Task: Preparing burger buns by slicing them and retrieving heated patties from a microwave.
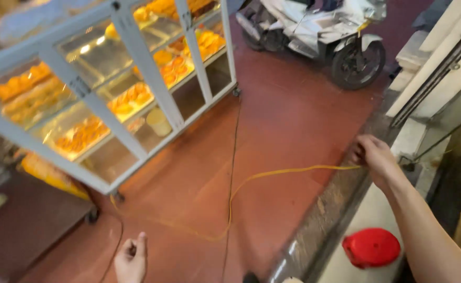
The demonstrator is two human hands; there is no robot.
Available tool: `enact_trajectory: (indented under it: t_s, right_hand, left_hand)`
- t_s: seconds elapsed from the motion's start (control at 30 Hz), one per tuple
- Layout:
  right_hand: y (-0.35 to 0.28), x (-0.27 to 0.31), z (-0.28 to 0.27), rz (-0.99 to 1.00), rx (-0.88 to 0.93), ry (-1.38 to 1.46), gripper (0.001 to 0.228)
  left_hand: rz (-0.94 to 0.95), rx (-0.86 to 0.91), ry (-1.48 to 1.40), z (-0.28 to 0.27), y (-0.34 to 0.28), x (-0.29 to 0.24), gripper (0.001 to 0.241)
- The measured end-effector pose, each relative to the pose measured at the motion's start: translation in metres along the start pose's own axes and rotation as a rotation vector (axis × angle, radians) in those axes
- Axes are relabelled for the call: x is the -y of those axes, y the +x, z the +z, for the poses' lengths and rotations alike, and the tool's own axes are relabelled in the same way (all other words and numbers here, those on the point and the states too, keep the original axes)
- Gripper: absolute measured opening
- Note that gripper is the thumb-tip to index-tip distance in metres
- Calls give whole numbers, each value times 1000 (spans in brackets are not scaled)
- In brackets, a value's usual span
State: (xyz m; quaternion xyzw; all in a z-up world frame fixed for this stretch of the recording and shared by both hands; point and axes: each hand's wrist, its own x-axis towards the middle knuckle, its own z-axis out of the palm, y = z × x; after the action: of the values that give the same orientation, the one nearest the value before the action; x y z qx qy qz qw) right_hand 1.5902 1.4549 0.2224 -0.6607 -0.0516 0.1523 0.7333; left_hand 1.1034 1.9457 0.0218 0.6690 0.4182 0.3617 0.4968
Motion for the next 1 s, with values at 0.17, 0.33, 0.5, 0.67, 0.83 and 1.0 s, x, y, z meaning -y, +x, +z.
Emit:
enact_trajectory:
  t_s: [0.17, 0.33, 0.5, 0.67, 0.83, 1.0]
  right_hand:
    - [78, -24, -31, 100, -170, -42, 32]
    - [194, -48, -54, 99, -298, 62, 32]
    - [366, -47, -28, -76, -347, 195, 34]
    - [514, 8, 71, -109, -198, 69, 28]
    - [646, 80, 185, -136, -25, 76, 14]
    - [751, 128, 266, -180, 51, 54, 16]
  left_hand:
    - [-150, 230, 59, 112, 100, -117, 37]
    - [-191, 347, -17, 223, 198, -171, 33]
    - [-60, 411, 246, 329, 328, -208, 33]
    - [74, 310, 225, 401, 420, -227, 21]
    - [275, 252, 74, 458, 546, -224, 12]
    - [368, 203, 138, 508, 653, -307, 13]
